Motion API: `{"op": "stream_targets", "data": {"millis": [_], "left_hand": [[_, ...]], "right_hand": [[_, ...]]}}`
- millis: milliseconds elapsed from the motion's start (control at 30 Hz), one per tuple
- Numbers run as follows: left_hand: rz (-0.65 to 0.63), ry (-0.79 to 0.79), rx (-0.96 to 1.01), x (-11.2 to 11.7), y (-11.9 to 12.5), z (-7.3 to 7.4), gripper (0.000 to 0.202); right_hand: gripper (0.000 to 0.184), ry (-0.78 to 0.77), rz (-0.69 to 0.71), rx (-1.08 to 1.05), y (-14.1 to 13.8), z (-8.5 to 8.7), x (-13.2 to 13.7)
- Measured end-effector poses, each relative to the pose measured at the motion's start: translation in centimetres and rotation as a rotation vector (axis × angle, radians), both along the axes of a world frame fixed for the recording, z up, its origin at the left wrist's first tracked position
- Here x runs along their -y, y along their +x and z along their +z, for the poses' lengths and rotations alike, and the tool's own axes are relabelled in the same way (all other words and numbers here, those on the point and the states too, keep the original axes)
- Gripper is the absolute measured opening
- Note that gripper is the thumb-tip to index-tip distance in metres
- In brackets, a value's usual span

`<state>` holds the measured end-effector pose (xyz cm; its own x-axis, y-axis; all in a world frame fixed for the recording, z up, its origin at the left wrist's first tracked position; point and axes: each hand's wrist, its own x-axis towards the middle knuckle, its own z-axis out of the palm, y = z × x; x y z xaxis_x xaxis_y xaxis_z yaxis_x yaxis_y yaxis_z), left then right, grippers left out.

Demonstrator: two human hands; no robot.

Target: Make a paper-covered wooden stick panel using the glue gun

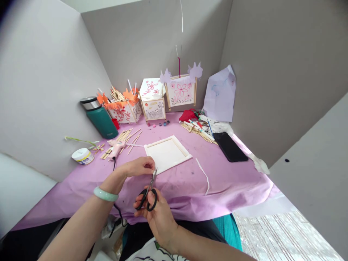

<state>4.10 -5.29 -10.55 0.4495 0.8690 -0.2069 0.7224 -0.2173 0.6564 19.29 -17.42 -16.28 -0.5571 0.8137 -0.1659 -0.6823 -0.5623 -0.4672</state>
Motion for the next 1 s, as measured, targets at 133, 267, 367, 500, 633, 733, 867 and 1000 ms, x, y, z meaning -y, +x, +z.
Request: {"op": "stream_targets", "data": {"millis": [133,267,367,500,633,733,867,1000], "left_hand": [[0.000,0.011,-0.010,0.08,0.05,0.06,0.009],[0.004,0.012,-0.010,0.16,0.15,0.15,0.008],[0.015,0.009,-0.003,0.11,0.13,-0.10,0.009],[0.040,0.006,0.010,0.00,0.01,-0.53,0.009],[0.046,0.005,0.009,0.01,0.03,-0.48,0.009],[0.033,0.007,0.004,0.07,0.11,-0.21,0.008],[0.020,0.013,-0.008,0.15,0.14,0.01,0.008],[0.013,0.026,-0.010,0.16,0.05,-0.17,0.009]], "right_hand": [[0.042,0.004,-0.001,0.010,0.04,0.14,-0.04],[0.046,0.003,-0.016,0.048,-0.07,-0.08,-0.03],[0.047,-0.002,-0.018,0.043,-0.28,-0.33,0.15],[0.049,0.004,-0.004,0.019,-0.40,-0.41,0.43],[0.046,0.010,0.007,-0.019,-0.28,-0.20,0.41],[0.043,-0.010,0.011,-0.057,-0.22,-0.06,0.24],[0.040,-0.032,0.019,-0.103,-0.22,-0.02,0.04],[0.040,-0.036,0.011,-0.109,-0.19,-0.16,-0.10]]}}
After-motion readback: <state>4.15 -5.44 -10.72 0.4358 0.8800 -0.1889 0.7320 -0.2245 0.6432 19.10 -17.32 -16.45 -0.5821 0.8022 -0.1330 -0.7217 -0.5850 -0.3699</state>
